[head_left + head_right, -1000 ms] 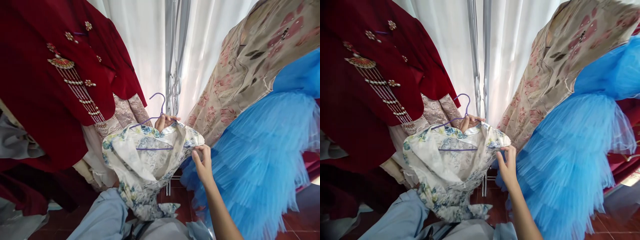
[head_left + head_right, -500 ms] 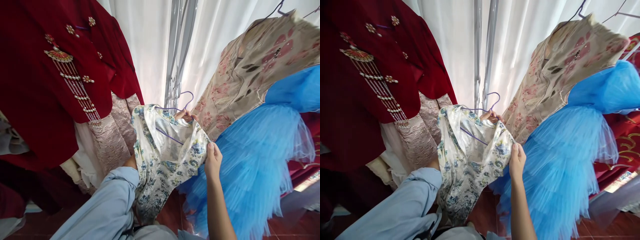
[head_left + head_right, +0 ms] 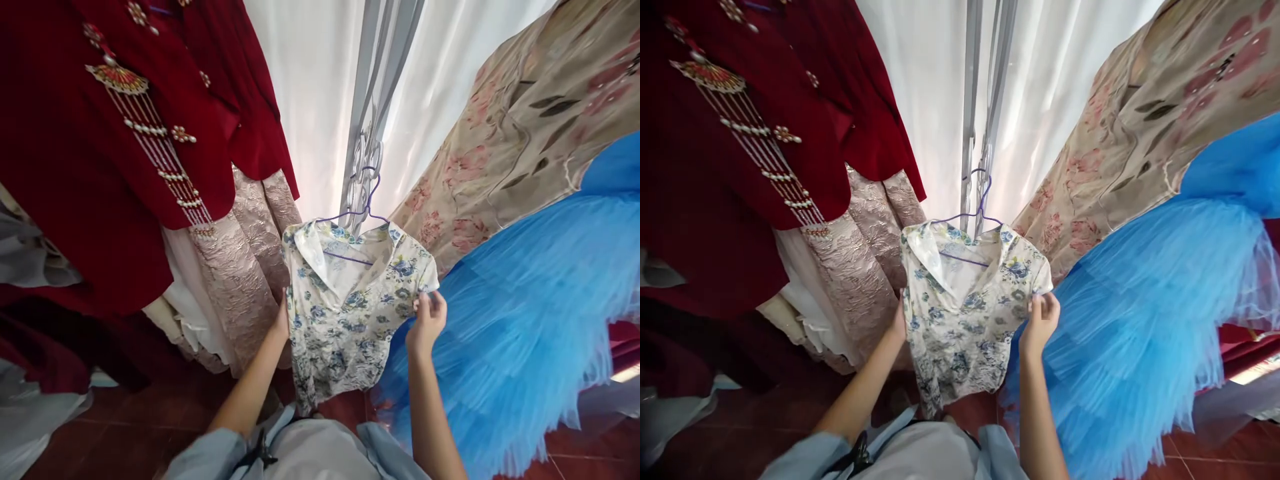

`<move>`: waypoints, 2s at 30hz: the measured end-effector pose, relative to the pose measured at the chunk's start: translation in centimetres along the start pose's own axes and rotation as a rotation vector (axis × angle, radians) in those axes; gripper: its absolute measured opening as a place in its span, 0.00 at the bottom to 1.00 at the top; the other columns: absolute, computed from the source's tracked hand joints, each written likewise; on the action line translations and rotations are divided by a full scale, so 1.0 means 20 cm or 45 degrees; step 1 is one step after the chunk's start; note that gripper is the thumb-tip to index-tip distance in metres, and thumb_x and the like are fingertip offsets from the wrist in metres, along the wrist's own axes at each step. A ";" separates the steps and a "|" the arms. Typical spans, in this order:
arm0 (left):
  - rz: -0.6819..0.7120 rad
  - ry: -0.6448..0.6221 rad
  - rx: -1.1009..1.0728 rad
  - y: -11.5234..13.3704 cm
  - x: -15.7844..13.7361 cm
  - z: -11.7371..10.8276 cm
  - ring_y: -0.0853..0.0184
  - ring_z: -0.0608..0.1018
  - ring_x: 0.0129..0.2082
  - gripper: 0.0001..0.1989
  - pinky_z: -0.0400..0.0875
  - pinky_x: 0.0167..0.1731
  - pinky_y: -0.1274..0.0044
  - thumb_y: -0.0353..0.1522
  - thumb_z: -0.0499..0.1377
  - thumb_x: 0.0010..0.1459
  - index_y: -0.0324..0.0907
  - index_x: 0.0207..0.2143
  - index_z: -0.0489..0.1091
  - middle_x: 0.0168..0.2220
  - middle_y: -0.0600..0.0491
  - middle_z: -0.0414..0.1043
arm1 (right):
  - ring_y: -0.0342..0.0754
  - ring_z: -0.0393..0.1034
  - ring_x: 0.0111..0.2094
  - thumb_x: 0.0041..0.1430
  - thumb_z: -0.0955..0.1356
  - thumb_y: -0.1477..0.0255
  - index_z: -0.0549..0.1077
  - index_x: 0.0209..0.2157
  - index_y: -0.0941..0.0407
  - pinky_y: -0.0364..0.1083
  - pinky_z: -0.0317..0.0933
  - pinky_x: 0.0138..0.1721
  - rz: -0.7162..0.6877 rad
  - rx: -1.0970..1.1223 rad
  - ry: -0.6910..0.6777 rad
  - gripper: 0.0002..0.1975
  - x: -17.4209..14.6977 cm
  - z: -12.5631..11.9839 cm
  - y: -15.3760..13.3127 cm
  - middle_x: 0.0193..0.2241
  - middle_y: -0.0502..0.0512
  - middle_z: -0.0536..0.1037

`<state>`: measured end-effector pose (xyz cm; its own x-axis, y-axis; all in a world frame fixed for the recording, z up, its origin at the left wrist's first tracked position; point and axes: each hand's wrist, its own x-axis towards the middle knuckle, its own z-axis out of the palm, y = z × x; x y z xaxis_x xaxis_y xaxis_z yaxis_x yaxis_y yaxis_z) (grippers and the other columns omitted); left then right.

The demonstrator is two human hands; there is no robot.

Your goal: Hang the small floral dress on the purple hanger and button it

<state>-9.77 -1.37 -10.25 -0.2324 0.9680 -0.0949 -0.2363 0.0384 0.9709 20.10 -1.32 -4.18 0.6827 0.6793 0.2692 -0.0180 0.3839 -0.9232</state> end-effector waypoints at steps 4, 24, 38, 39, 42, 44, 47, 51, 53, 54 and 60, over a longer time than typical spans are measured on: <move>-0.204 -0.325 -0.121 -0.19 -0.10 -0.01 0.50 0.77 0.55 0.37 0.68 0.58 0.60 0.52 0.74 0.36 0.40 0.46 0.76 0.46 0.44 0.81 | 0.55 0.65 0.51 0.57 0.71 0.56 0.67 0.51 0.56 0.56 0.60 0.55 -0.179 -0.385 0.069 0.26 -0.38 0.02 0.27 0.48 0.61 0.69; 0.010 -0.041 0.088 -0.20 -0.21 0.04 0.52 0.70 0.63 0.25 0.59 0.64 0.63 0.40 0.61 0.55 0.39 0.54 0.74 0.56 0.44 0.75 | 0.47 0.65 0.23 0.59 0.65 0.55 0.66 0.25 0.54 0.45 0.59 0.29 0.367 -0.187 -1.197 0.17 -0.52 0.34 0.47 0.20 0.49 0.70; -0.025 -0.069 0.162 -0.17 -0.23 -0.02 0.52 0.65 0.66 0.27 0.59 0.65 0.65 0.42 0.62 0.54 0.43 0.55 0.71 0.60 0.46 0.72 | 0.45 0.61 0.24 0.58 0.65 0.65 0.66 0.28 0.54 0.43 0.55 0.29 0.161 -0.266 -1.094 0.08 -0.59 0.38 0.42 0.21 0.46 0.68; -0.026 -0.059 0.127 -0.18 -0.23 -0.02 0.52 0.66 0.66 0.27 0.59 0.65 0.66 0.43 0.63 0.54 0.43 0.55 0.71 0.59 0.46 0.72 | 0.45 0.61 0.24 0.59 0.64 0.65 0.66 0.27 0.53 0.43 0.55 0.29 0.178 -0.263 -1.092 0.09 -0.60 0.37 0.41 0.21 0.46 0.67; 0.010 0.040 0.044 -0.18 -0.21 -0.04 0.51 0.68 0.64 0.27 0.62 0.62 0.66 0.46 0.62 0.55 0.43 0.54 0.71 0.58 0.45 0.72 | 0.45 0.60 0.23 0.60 0.62 0.64 0.64 0.21 0.53 0.44 0.55 0.28 0.297 -0.219 -1.144 0.15 -0.60 0.30 0.39 0.17 0.47 0.66; 0.139 0.232 0.061 -0.18 -0.21 -0.06 0.53 0.70 0.62 0.27 0.64 0.61 0.66 0.47 0.61 0.56 0.42 0.54 0.68 0.58 0.44 0.71 | 0.44 0.60 0.20 0.59 0.62 0.64 0.63 0.19 0.53 0.44 0.55 0.27 0.420 -0.158 -1.207 0.17 -0.58 0.24 0.36 0.15 0.47 0.66; 0.443 0.675 0.265 -0.22 -0.26 -0.06 0.56 0.70 0.59 0.26 0.64 0.59 0.68 0.45 0.60 0.59 0.43 0.55 0.64 0.58 0.43 0.67 | 0.43 0.57 0.17 0.56 0.64 0.64 0.68 0.19 0.55 0.43 0.53 0.23 0.611 -0.077 -1.237 0.15 -0.56 0.17 0.31 0.13 0.49 0.70; 0.571 0.370 0.591 -0.32 -0.38 0.07 0.57 0.74 0.50 0.14 0.67 0.54 0.69 0.37 0.61 0.58 0.43 0.46 0.69 0.46 0.46 0.72 | 0.41 0.54 0.14 0.53 0.66 0.63 0.73 0.21 0.57 0.42 0.47 0.20 0.738 -0.049 -1.234 0.14 -0.55 0.13 0.26 0.12 0.49 0.70; 0.568 0.102 0.639 -0.36 -0.40 0.17 0.58 0.75 0.47 0.12 0.68 0.51 0.70 0.31 0.60 0.55 0.43 0.43 0.70 0.43 0.47 0.74 | 0.40 0.53 0.13 0.52 0.66 0.62 0.74 0.21 0.57 0.42 0.45 0.20 0.785 -0.041 -1.251 0.14 -0.57 0.12 0.24 0.11 0.48 0.69; 0.563 0.042 0.649 -0.36 -0.41 0.21 0.59 0.76 0.45 0.12 0.69 0.49 0.70 0.30 0.59 0.54 0.43 0.43 0.71 0.42 0.48 0.74 | 0.40 0.53 0.13 0.52 0.67 0.62 0.74 0.20 0.57 0.41 0.45 0.20 0.808 -0.036 -1.264 0.14 -0.58 0.12 0.24 0.11 0.48 0.69; 0.579 0.043 0.747 -0.34 -0.34 0.31 0.59 0.75 0.37 0.03 0.68 0.43 0.70 0.31 0.58 0.54 0.44 0.29 0.71 0.32 0.49 0.74 | 0.38 0.51 0.13 0.51 0.67 0.63 0.72 0.18 0.57 0.41 0.44 0.19 0.798 0.018 -1.151 0.15 -0.55 0.19 0.15 0.10 0.47 0.67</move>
<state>-0.74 -6.72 -14.87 -0.2185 0.9121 0.3468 0.4310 -0.2286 0.8729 9.78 -5.38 -8.89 -0.2369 0.9615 -0.1392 -0.1867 -0.1856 -0.9647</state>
